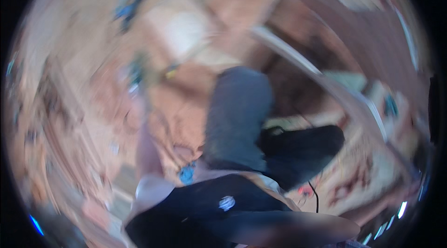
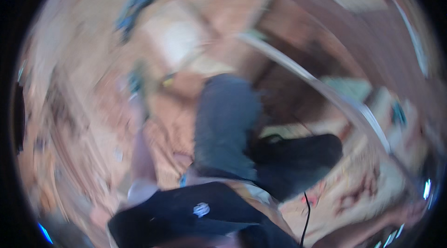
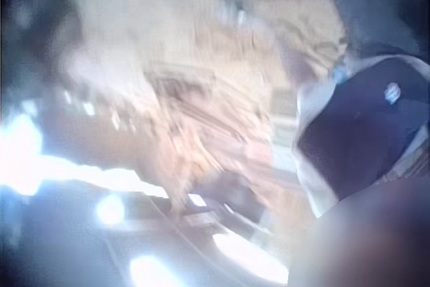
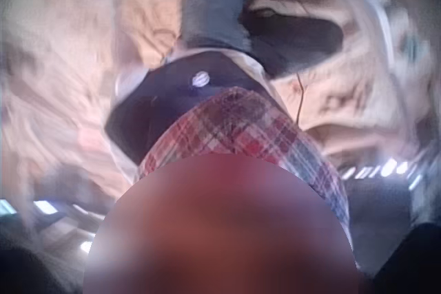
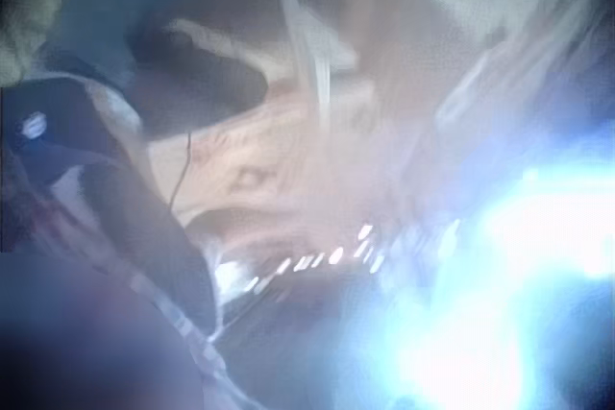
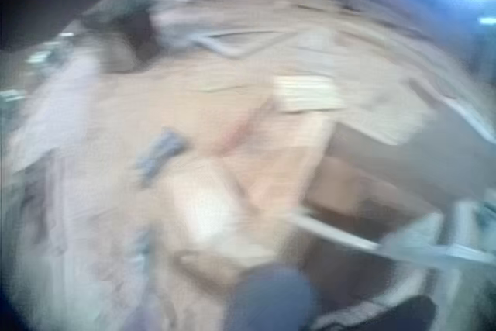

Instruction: The person assembles a wooden structure by fitting wooden pieces together and then uses an orbital sander to smooth the surfaces. The person repeatedly aligns and adjusts the pieces before sanding them.

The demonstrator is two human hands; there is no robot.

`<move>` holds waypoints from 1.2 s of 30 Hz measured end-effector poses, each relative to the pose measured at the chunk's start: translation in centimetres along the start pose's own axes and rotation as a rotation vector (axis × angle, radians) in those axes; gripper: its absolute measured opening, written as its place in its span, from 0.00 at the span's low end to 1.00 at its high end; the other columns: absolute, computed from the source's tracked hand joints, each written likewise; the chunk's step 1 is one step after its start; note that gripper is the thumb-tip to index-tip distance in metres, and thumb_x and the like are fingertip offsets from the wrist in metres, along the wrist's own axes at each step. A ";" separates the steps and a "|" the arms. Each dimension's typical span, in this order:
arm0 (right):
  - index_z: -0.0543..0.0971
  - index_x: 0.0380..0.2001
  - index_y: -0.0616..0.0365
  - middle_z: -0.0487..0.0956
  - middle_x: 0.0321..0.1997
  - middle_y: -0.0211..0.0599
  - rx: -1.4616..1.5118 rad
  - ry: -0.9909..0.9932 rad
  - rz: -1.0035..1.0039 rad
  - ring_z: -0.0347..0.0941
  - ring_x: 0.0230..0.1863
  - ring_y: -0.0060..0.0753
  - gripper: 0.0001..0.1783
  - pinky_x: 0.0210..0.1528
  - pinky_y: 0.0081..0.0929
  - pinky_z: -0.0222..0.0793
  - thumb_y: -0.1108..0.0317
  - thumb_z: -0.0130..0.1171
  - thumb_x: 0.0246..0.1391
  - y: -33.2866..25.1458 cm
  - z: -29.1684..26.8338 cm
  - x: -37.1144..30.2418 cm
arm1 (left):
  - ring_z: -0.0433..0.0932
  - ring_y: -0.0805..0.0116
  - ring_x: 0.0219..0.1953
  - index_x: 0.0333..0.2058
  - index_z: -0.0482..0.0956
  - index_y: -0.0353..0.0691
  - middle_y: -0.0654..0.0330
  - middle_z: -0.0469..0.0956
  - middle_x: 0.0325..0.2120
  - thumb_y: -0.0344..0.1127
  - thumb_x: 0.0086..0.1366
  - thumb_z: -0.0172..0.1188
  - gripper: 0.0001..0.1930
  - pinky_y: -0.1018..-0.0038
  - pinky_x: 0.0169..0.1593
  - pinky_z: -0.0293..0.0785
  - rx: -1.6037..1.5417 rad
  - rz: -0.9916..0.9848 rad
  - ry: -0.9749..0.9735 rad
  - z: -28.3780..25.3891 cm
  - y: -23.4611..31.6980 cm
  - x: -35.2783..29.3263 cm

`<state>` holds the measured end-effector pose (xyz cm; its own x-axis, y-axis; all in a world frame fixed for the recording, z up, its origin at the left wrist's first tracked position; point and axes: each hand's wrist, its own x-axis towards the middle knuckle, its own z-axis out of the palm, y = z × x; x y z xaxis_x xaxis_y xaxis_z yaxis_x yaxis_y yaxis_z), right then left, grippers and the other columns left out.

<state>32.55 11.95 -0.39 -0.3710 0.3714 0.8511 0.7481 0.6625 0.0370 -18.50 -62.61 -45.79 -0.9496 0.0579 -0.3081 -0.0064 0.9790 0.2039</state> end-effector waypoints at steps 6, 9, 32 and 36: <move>0.72 0.64 0.60 0.75 0.66 0.62 0.500 -0.090 -0.554 0.74 0.67 0.59 0.26 0.67 0.54 0.73 0.56 0.59 0.72 -15.4 0.2 -5.1 | 0.83 0.57 0.48 0.65 0.72 0.38 0.51 0.81 0.51 0.41 0.70 0.64 0.29 0.61 0.49 0.83 -0.089 -0.342 -0.280 6.6 -10.2 4.6; 0.76 0.60 0.56 0.80 0.58 0.58 0.975 -0.521 -0.317 0.79 0.58 0.60 0.27 0.56 0.55 0.78 0.52 0.68 0.65 -23.1 2.9 -10.3 | 0.84 0.58 0.44 0.66 0.71 0.38 0.52 0.82 0.49 0.43 0.68 0.67 0.31 0.62 0.44 0.84 -0.377 -0.584 -0.295 5.1 -10.0 3.6; 0.82 0.65 0.46 0.77 0.64 0.69 1.021 -0.667 0.231 0.83 0.45 0.51 0.36 0.50 0.39 0.83 0.66 0.71 0.49 -34.5 -18.1 3.3 | 0.85 0.50 0.42 0.64 0.68 0.32 0.44 0.82 0.48 0.56 0.72 0.61 0.36 0.56 0.45 0.86 -1.424 -0.026 -1.029 -40.6 48.1 -28.4; 0.82 0.64 0.49 0.78 0.63 0.69 0.987 -0.641 0.351 0.83 0.41 0.51 0.35 0.47 0.37 0.83 0.68 0.70 0.49 -30.7 -19.2 3.9 | 0.85 0.49 0.41 0.65 0.69 0.34 0.44 0.82 0.46 0.56 0.73 0.59 0.34 0.55 0.44 0.86 -1.383 -0.085 -1.140 -38.9 52.7 -31.0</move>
<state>18.69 -19.43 11.88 -0.6452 0.6969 0.3132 0.2283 0.5670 -0.7914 -1.59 -20.46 10.64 -0.2741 0.6995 -0.6600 -0.8380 0.1629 0.5207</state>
